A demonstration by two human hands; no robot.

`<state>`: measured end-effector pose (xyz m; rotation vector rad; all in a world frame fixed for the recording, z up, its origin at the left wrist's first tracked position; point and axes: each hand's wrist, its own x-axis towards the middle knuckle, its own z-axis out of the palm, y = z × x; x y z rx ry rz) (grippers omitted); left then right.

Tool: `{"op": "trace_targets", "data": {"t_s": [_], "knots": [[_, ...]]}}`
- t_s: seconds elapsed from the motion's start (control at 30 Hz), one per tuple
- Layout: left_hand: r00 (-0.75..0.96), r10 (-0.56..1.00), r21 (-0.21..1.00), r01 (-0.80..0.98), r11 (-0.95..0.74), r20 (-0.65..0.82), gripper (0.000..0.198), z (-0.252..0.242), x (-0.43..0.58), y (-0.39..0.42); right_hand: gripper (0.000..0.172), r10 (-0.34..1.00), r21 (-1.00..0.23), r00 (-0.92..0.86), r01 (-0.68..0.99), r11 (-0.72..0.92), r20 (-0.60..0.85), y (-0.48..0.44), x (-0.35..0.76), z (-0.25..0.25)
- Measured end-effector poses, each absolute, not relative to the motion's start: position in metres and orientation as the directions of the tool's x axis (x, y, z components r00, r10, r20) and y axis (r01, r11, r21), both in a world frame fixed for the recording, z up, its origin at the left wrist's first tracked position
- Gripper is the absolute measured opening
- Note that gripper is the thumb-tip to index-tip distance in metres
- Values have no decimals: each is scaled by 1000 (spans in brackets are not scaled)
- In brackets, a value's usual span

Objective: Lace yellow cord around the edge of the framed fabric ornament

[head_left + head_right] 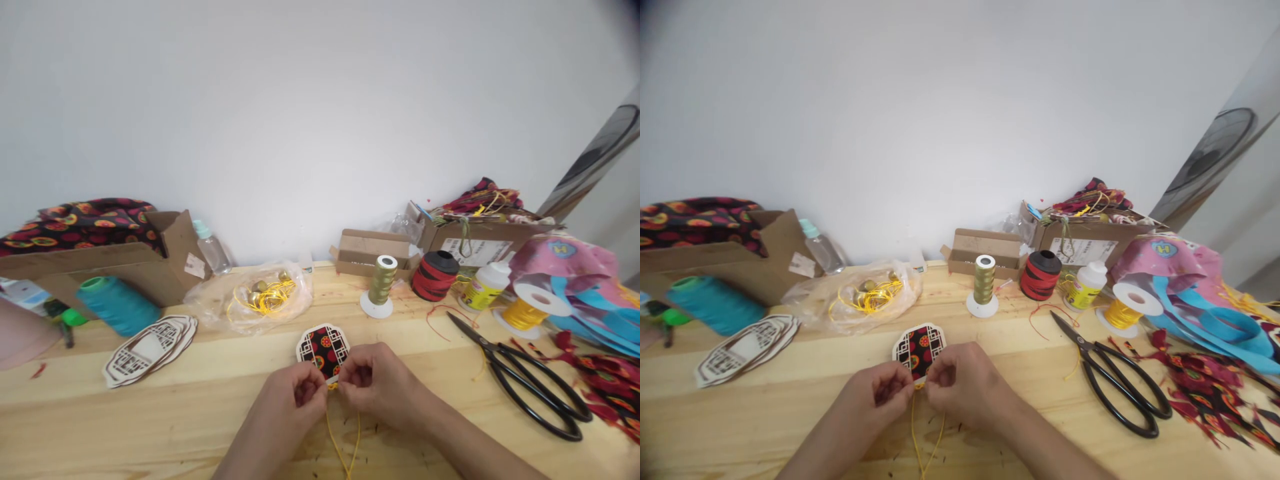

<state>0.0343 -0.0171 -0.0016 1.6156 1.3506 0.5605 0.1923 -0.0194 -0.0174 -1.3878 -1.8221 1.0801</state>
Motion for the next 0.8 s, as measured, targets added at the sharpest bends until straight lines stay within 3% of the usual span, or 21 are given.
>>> {"op": "trace_targets", "data": {"t_s": [0.3,0.6,0.8], "knots": [[353,891,878,468,95,-285,32,-1,36,-20,11,954,-842,-300,506,188,33,-21,191,-12],[320,891,861,490,135,-322,32,-7,33,-24,10,911,-743,-394,572,348,124,-22,193,0],[326,871,853,491,176,-368,31,-4,32,-25,18,896,-697,-414,596,399,159,-21,197,-1]]}}
